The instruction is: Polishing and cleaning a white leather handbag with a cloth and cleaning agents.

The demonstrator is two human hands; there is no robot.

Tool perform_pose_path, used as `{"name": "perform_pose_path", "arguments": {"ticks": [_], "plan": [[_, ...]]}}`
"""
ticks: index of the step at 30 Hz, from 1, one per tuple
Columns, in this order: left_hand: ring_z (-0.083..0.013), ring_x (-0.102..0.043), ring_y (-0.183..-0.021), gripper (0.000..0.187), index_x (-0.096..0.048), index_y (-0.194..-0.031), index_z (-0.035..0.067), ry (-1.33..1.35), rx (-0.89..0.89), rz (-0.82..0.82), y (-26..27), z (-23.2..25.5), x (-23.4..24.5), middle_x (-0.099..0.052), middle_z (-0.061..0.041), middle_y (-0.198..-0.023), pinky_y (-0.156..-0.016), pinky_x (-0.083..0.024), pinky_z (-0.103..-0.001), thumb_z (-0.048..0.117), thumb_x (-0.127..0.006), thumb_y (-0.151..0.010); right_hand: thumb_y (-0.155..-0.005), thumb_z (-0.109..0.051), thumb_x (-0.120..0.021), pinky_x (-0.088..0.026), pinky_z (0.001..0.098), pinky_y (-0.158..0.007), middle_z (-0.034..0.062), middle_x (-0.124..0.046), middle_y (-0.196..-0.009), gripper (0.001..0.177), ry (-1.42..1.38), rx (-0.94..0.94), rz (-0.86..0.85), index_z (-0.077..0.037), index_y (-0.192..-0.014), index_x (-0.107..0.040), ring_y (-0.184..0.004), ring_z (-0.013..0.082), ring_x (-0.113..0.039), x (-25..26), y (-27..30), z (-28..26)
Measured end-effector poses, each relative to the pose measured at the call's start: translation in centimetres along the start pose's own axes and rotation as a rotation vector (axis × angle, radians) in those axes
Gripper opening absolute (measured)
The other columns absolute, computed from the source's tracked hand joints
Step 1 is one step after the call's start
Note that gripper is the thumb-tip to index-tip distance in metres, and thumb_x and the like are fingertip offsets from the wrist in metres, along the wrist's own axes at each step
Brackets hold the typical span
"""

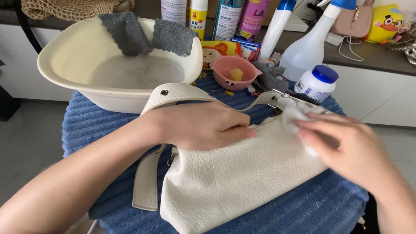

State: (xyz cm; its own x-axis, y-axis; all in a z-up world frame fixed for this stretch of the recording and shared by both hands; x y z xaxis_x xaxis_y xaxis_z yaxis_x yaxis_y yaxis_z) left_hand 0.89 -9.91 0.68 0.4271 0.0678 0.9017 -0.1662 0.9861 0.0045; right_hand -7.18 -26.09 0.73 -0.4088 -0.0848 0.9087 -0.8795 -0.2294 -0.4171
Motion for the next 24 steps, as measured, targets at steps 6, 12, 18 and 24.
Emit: {"name": "perform_pose_path", "arguments": {"ticks": [6, 12, 18, 24], "plan": [[-0.0201, -0.053, -0.05, 0.035, -0.048, -0.08, 0.013, 0.076, -0.348, 0.093, 0.6, 3.2, 0.8, -0.05, -0.003, -0.057, -0.056, -0.039, -0.036, 0.038, -0.053, -0.104, -0.098, -0.038, -0.069, -0.053, 0.0332, -0.062, 0.001, -0.08, -0.111, 0.026, 0.282, -0.52, 0.089, -0.022, -0.113, -0.083, -0.055, 0.0205, -0.068, 2.5, 1.1, 4.6], [-0.0173, -0.047, -0.053, 0.033, -0.047, -0.079, 0.013, 0.148, -0.352, 0.042, 0.4, 3.4, 0.4, -0.046, -0.002, -0.059, -0.056, -0.036, -0.036, 0.033, -0.058, -0.102, -0.087, -0.002, -0.063, -0.05, 0.039, -0.114, 0.0088, -0.068, -0.139, 0.045, -0.131, 0.002, 0.083, -0.014, -0.131, -0.069, -0.124, 0.0256, -0.068, 1.9, -1.2, -4.3], [-0.017, -0.043, -0.053, 0.037, -0.044, -0.077, 0.014, 0.145, -0.277, 0.01, 0.1, 2.9, 0.1, -0.041, -0.001, -0.059, -0.057, -0.033, -0.036, 0.034, -0.06, -0.103, -0.088, -0.006, -0.062, -0.048, 0.0454, -0.116, 0.0043, -0.073, -0.124, 0.034, -0.031, 0.009, 0.002, -0.013, -0.12, -0.072, -0.116, 0.0213, -0.067, 0.3, -0.9, -0.8], [-0.0153, -0.044, -0.05, 0.033, -0.049, -0.08, 0.015, 0.132, -0.251, -0.002, 0.1, 2.9, 0.2, -0.043, 0.0, -0.057, -0.054, -0.035, -0.034, 0.034, -0.061, -0.104, -0.098, -0.012, -0.053, -0.061, 0.0505, -0.098, 0.0071, -0.073, -0.131, 0.031, 0.168, -0.247, 0.025, -0.011, -0.121, -0.073, -0.113, 0.0315, -0.072, 0.1, -1.0, 1.7]]}}
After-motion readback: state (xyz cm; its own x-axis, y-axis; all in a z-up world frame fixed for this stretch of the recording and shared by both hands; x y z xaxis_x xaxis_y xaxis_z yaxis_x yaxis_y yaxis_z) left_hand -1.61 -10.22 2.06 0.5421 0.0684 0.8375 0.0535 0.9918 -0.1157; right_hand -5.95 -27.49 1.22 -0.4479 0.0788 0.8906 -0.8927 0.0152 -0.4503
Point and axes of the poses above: each hand's wrist, its own y-axis away from the middle knuckle, its own x-axis out of the back of the hand, z = x × y, the point moved 10 cm from there along -y, towards the middle knuckle
